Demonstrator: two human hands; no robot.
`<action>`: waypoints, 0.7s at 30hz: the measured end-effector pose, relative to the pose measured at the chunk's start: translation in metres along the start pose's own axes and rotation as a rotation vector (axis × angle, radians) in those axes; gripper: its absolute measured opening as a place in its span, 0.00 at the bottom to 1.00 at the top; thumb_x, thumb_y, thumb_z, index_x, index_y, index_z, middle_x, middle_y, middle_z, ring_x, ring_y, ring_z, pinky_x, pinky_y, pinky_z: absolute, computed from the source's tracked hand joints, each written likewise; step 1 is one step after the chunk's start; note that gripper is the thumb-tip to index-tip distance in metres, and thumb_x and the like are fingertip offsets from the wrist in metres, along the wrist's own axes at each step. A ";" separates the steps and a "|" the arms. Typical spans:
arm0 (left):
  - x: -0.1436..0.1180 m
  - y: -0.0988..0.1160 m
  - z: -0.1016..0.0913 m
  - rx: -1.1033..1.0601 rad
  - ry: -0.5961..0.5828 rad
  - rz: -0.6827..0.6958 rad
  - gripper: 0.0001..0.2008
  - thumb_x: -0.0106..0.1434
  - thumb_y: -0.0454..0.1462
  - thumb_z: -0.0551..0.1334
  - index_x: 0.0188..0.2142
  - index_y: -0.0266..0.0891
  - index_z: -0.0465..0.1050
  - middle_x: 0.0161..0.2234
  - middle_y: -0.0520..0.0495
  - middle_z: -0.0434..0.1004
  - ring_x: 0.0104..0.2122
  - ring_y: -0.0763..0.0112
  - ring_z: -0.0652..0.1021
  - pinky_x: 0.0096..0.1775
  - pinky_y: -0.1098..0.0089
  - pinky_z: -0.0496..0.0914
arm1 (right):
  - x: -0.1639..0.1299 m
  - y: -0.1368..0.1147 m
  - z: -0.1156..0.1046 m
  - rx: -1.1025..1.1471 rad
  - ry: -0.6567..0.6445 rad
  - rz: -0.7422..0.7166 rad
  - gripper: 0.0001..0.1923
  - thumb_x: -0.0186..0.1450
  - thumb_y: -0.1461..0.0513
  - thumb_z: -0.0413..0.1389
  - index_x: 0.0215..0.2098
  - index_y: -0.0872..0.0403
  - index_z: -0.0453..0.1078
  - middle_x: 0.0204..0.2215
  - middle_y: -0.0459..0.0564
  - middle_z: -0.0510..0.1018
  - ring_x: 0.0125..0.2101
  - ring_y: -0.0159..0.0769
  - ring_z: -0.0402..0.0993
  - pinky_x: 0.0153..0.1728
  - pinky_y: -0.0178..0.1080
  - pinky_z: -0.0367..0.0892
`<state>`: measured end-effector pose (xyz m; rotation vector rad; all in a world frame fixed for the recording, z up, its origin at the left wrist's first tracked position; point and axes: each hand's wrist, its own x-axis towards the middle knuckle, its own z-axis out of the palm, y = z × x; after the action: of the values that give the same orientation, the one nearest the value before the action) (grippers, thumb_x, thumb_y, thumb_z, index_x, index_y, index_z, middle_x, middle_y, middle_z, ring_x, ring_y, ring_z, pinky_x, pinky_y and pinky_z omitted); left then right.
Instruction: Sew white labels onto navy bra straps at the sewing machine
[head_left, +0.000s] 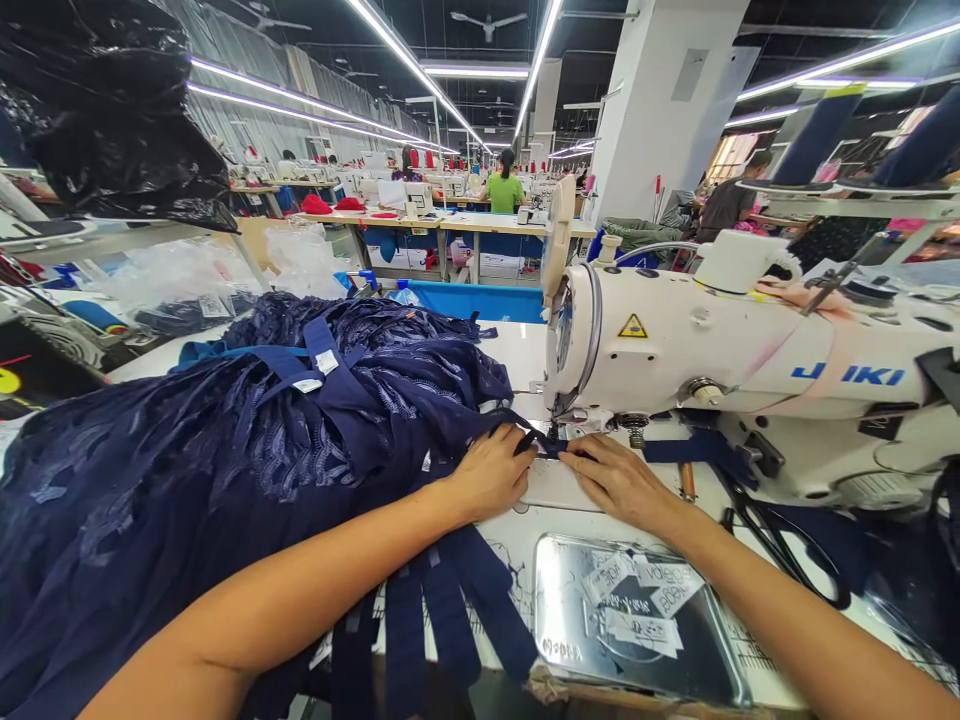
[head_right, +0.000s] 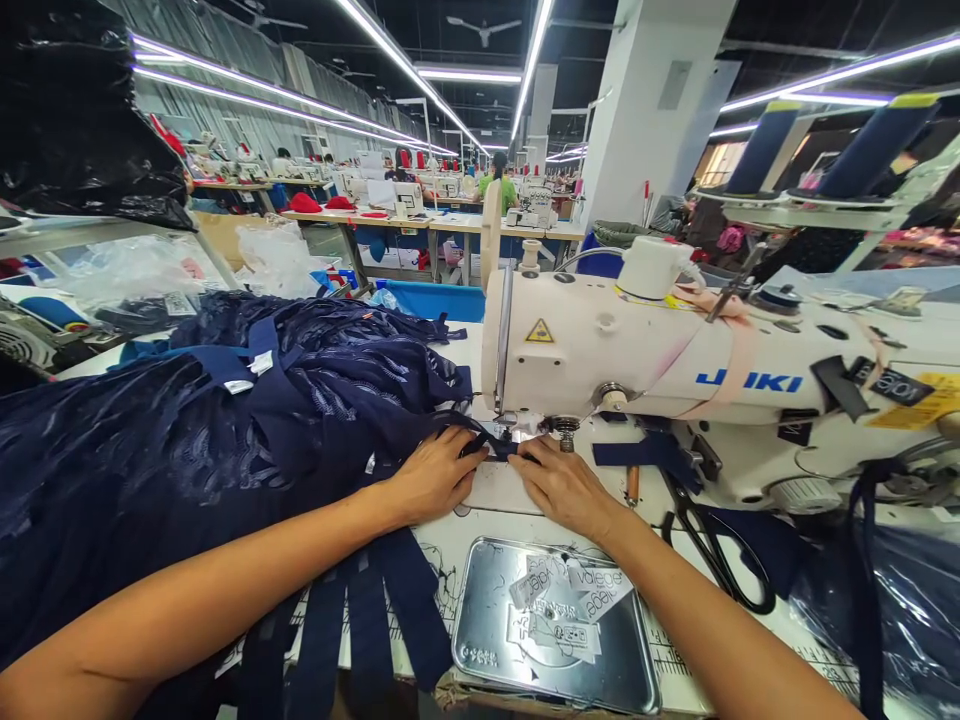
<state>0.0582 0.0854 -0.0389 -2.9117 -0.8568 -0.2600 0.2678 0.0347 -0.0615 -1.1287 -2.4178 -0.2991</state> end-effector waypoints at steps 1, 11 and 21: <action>0.000 0.000 0.000 0.002 0.002 -0.003 0.18 0.58 0.32 0.51 0.47 0.34 0.67 0.45 0.38 0.66 0.44 0.58 0.66 0.41 0.60 0.67 | 0.000 0.000 0.000 0.000 0.003 -0.002 0.14 0.62 0.69 0.44 0.45 0.59 0.66 0.37 0.57 0.70 0.38 0.39 0.65 0.35 0.42 0.70; -0.002 -0.001 0.007 0.065 0.118 0.022 0.15 0.57 0.34 0.54 0.44 0.36 0.68 0.40 0.41 0.68 0.41 0.60 0.67 0.38 0.63 0.64 | 0.002 -0.003 -0.001 -0.055 -0.026 -0.013 0.14 0.62 0.69 0.44 0.44 0.61 0.66 0.37 0.57 0.70 0.38 0.40 0.65 0.37 0.43 0.69; 0.025 -0.008 0.002 0.310 0.357 0.345 0.08 0.62 0.31 0.52 0.32 0.34 0.70 0.35 0.46 0.71 0.39 0.65 0.67 0.40 0.63 0.57 | 0.001 0.000 0.003 0.060 -0.004 0.107 0.15 0.62 0.68 0.44 0.42 0.58 0.69 0.38 0.56 0.71 0.38 0.39 0.67 0.38 0.43 0.68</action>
<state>0.0747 0.1060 -0.0359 -2.5511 -0.3019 -0.5392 0.2664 0.0368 -0.0633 -1.2276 -2.3441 -0.1892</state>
